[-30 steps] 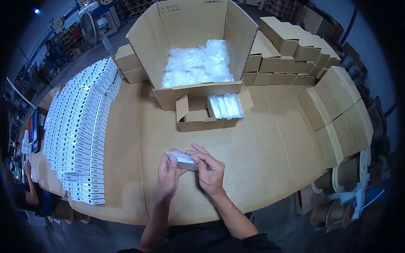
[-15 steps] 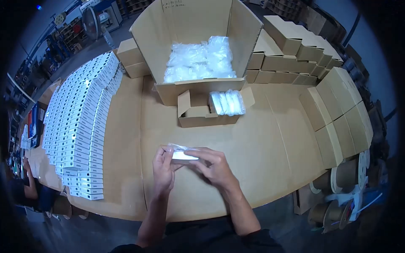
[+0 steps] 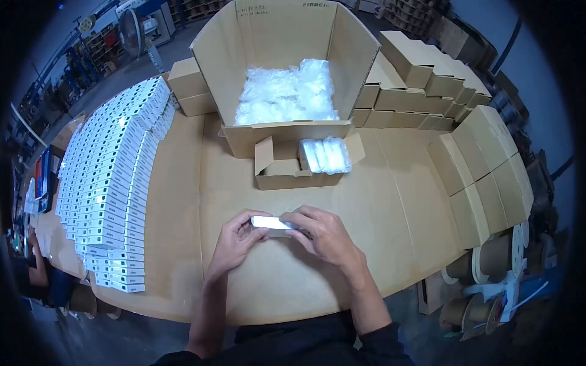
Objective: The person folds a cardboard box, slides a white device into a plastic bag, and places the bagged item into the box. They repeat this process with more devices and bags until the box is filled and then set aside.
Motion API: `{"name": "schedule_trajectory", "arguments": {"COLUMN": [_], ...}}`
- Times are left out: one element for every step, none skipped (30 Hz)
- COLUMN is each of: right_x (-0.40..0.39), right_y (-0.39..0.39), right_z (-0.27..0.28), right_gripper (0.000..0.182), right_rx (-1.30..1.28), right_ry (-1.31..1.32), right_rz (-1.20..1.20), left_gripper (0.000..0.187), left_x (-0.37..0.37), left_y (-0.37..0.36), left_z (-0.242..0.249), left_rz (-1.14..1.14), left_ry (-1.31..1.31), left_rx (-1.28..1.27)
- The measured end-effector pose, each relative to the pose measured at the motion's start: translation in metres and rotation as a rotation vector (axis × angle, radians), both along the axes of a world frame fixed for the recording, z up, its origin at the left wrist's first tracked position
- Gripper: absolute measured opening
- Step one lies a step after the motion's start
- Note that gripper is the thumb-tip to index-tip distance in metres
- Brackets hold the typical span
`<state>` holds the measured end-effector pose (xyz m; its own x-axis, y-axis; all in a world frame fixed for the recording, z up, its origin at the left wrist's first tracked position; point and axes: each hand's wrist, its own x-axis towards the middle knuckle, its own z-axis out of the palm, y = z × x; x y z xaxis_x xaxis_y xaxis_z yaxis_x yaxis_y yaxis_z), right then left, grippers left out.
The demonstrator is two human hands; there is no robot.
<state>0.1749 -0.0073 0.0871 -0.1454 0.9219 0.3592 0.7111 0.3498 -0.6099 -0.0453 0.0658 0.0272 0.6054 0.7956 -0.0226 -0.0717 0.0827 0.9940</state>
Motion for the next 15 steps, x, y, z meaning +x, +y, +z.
{"name": "schedule_trajectory", "arguments": {"right_x": [0.004, 0.011, 0.019, 0.028, 0.036, 0.044, 0.051, 0.056, 0.06, 0.063, 0.063, 0.06, 0.056, 0.051, 0.046], "right_y": [-0.001, -0.002, -0.002, -0.001, -0.002, -0.004, -0.005, -0.002, 0.001, 0.005, 0.009, 0.016, 0.022, 0.028, 0.033], "right_z": [0.003, 0.005, 0.009, 0.012, 0.015, 0.018, 0.021, 0.022, 0.021, 0.019, 0.017, 0.015, 0.012, 0.008, 0.005], "right_gripper": [0.022, 0.02, 0.018, 0.016, 0.015, 0.014, 0.013, 0.012, 0.011, 0.011, 0.011, 0.011, 0.012, 0.013, 0.014], "right_rx": [-0.047, -0.002, 0.045, 0.096, 0.105, 0.114, 0.124, 0.167, 0.209, 0.248, 0.29, 0.333, 0.376, 0.387, 0.403], "right_ry": [0.036, 0.035, 0.035, 0.034, 0.088, 0.142, 0.197, 0.236, 0.279, 0.324, 0.341, 0.358, 0.374, 0.357, 0.31], "right_rz": [0.007, -0.018, -0.041, -0.063, -0.18, -0.297, -0.411, -0.445, -0.481, -0.517, -0.498, -0.479, -0.46, -0.449, -0.448], "left_gripper": [0.03, 0.039, 0.041, 0.043, 0.045, 0.051, 0.052, 0.053, 0.054, 0.058, 0.058, 0.059, 0.059, 0.059, 0.058], "left_x": [0.006, 0.013, 0.023, 0.032, 0.041, 0.049, 0.057, 0.064, 0.071, 0.078, 0.083, 0.088, 0.092, 0.093, 0.091], "left_y": [0.005, 0.005, 0.007, 0.011, 0.015, 0.022, 0.026, 0.03, 0.033, 0.036, 0.037, 0.038, 0.04, 0.043, 0.044], "left_z": [0.005, 0.012, 0.024, 0.036, 0.042, 0.038, 0.034, 0.03, 0.026, 0.021, 0.018, 0.015, 0.012, 0.004, 0.005], "left_rz": [-0.026, -0.028, 0.017, 0.064, 0.114, 0.135, 0.134, 0.132, 0.127, 0.132, 0.148, 0.165, 0.183, 0.191, 0.181], "left_ry": [-0.008, -0.093, 0.022, 0.137, 0.252, 0.272, 0.305, 0.34, 0.378, 0.434, 0.485, 0.536, 0.586, 0.619, 0.62], "left_rx": [0.04, -0.136, 0.058, 0.255, 0.449, 0.623, 0.73, 0.838, 0.947, 1.023, 1.05, 1.079, 1.106, 1.17, 1.186]}}
